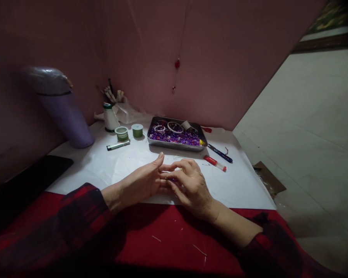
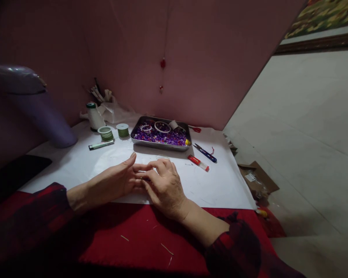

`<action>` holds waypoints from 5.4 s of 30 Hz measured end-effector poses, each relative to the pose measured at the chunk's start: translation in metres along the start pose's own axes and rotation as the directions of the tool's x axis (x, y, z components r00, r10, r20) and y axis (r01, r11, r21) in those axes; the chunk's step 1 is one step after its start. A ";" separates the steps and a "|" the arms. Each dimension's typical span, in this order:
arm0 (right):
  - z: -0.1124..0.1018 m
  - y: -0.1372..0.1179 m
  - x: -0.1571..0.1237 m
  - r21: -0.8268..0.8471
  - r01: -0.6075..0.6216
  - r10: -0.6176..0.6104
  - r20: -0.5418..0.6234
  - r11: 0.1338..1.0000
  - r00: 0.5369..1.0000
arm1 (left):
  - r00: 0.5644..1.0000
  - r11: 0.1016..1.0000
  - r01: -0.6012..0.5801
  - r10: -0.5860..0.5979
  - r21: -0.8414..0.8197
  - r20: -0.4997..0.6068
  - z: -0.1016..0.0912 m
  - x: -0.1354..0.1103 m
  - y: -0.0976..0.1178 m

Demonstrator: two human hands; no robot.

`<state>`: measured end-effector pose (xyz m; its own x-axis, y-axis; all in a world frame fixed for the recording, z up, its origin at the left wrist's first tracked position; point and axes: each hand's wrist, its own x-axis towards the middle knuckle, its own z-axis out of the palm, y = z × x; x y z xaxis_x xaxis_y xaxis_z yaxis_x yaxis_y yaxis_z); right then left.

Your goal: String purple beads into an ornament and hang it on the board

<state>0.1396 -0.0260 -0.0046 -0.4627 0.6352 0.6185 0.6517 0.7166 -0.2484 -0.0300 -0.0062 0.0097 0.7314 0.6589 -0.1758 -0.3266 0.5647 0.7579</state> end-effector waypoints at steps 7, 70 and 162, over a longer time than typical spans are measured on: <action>0.000 0.000 0.000 -0.060 0.063 -0.064 -0.012 0.996 0.998 | 1.000 1.000 0.001 -0.001 0.026 -0.019 0.001 0.001 -0.001; 0.012 0.013 0.004 0.441 -0.232 0.296 -0.082 0.867 0.951 | 0.818 0.168 -0.026 0.571 0.985 -0.075 -0.016 0.012 -0.019; 0.014 0.008 -0.001 0.089 -0.372 0.369 0.050 0.924 0.928 | 0.769 0.025 -0.038 0.639 0.999 0.013 -0.022 0.019 -0.016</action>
<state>0.1371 -0.0171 -0.0173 -0.2187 0.8683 0.4451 0.7207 0.4513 -0.5262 -0.0242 0.0079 -0.0198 0.3620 0.8610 0.3572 0.5622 -0.5073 0.6531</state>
